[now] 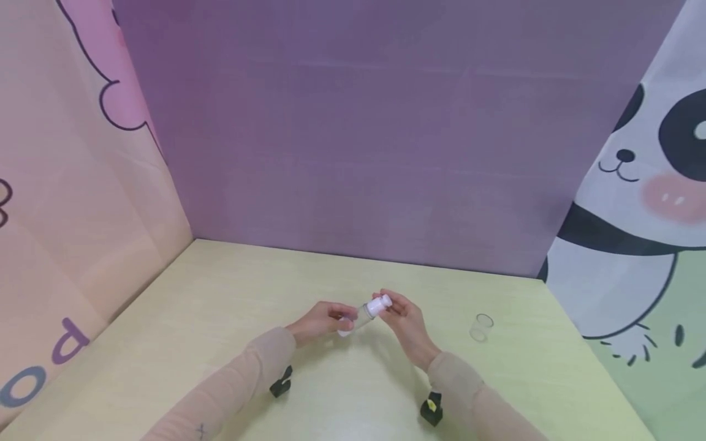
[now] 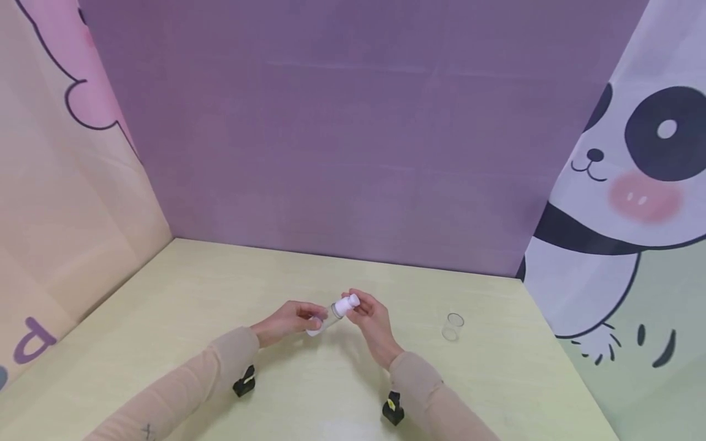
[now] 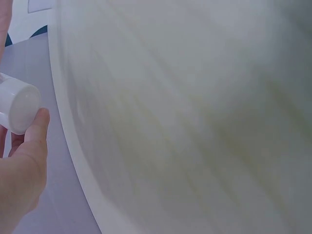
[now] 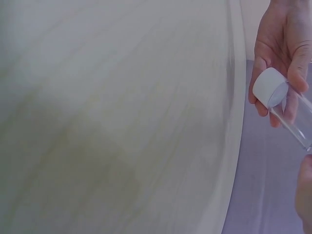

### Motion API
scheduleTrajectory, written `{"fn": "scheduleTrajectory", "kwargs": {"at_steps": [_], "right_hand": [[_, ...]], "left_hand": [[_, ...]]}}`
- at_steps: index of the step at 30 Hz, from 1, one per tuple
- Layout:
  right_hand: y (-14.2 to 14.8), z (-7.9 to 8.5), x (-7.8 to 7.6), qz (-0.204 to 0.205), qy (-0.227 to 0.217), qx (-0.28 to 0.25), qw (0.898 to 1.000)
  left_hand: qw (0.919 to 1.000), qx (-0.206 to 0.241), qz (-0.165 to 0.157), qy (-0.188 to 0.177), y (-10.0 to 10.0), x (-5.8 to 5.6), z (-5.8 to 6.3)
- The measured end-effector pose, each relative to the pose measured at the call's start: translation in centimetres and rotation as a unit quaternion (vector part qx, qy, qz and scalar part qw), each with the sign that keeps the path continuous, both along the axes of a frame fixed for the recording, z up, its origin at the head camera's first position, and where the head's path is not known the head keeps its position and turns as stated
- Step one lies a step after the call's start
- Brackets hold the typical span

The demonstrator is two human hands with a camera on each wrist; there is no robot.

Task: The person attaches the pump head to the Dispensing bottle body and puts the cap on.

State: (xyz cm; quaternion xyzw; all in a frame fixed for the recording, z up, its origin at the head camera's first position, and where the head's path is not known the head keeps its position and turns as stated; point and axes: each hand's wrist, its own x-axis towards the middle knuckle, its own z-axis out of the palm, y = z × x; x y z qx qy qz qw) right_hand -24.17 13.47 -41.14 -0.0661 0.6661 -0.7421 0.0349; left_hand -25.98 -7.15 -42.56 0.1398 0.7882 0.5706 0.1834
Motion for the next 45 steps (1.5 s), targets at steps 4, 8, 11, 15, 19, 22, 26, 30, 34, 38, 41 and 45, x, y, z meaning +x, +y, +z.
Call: {"fn": "scheduleTrajectory", "kwargs": {"at_steps": [4,8,11,15,19,22,26,30,34,38,41,45], "right_hand": [[-0.02,-0.12,-0.01,-0.004,-0.004,0.004,1.000],[-0.07,-0.18,0.02,-0.013,-0.013,0.008,1.000],[-0.16,-0.24,0.06,-0.020,-0.020,0.011,1.000],[-0.27,-0.28,0.15,-0.027,-0.021,0.010,0.999],[-0.31,-0.26,0.21,-0.029,-0.021,0.007,0.999],[-0.29,-0.29,0.19,-0.028,-0.018,0.012,0.999],[-0.25,-0.35,0.22,-0.032,-0.015,0.021,0.999],[-0.19,-0.42,0.24,-0.038,-0.019,0.030,0.999],[-0.18,-0.46,0.19,-0.041,-0.030,0.032,0.998],[-0.20,-0.38,0.20,-0.047,-0.028,0.037,0.998],[-0.21,-0.33,0.24,-0.049,-0.024,0.040,0.998],[-0.15,-0.33,0.24,-0.048,-0.027,0.034,0.998]], "left_hand": [[1.0000,0.001,0.001,0.000,-0.06,0.04,-0.16],[1.0000,0.003,0.004,-0.001,-0.08,0.09,-0.15],[1.0000,0.005,0.003,-0.001,-0.09,0.20,-0.11],[1.0000,0.008,0.001,0.001,-0.14,0.33,-0.11],[1.0000,0.007,0.003,-0.001,-0.18,0.47,-0.02],[1.0000,0.006,0.002,0.001,-0.21,0.54,0.00],[1.0000,0.003,-0.001,0.003,-0.21,0.43,-0.12],[1.0000,0.002,-0.002,0.001,-0.13,0.28,-0.25],[1.0000,0.003,0.000,-0.001,-0.09,0.26,-0.29],[1.0000,0.003,-0.002,0.002,-0.11,0.29,-0.24],[1.0000,0.003,-0.002,0.000,-0.14,0.30,-0.19],[1.0000,0.002,-0.004,0.000,-0.10,0.16,-0.23]]}}
